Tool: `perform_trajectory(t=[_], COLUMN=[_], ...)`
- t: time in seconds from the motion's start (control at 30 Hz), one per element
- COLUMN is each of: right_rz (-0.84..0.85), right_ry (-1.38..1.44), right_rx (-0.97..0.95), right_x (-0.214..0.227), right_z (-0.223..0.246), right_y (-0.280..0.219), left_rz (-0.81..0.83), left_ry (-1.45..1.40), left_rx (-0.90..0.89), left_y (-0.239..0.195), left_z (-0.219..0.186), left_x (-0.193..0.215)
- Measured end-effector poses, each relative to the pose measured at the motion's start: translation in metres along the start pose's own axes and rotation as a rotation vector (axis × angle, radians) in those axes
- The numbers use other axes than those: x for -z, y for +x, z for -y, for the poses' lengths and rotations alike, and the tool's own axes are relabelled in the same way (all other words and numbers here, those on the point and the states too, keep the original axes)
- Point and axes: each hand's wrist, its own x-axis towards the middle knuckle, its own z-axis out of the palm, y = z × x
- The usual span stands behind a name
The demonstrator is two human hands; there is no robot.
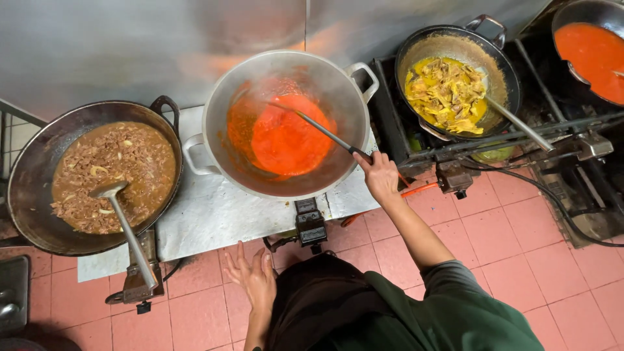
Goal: Cooking various dishes in large pans on gas burners and adding liquid seasoning from a packet.
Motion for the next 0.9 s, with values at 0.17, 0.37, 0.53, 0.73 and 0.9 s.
perform_trajectory(t=[0.17, 0.37, 0.53, 0.73, 0.9], right_rz=[0.044, 0.080, -0.027, 0.026, 0.750], right_ry=[-0.082, -0.055, -0.015, 0.328, 0.363], right_rx=[0.103, 0.166, 0.140, 0.173, -0.168], right_x=[-0.037, -0.059, -0.035, -0.055, -0.151], right_z=[-0.022, -0.028, -0.007, 0.071, 0.158], right_y=[-0.027, -0.042, -0.044, -0.121, -0.245], left_rz=[0.036, 0.155, 0.154, 0.270, 0.418], left_ry=[-0.011, -0.035, -0.068, -0.099, 0.106], left_rx=[-0.032, -0.032, -0.086, -0.137, 0.017], left_y=[-0.015, -0.036, -0.046, -0.084, -0.160], left_z=[-0.019, -0.047, -0.041, 0.030, 0.135], left_x=[-0.026, -0.039, -0.027, -0.035, -0.023])
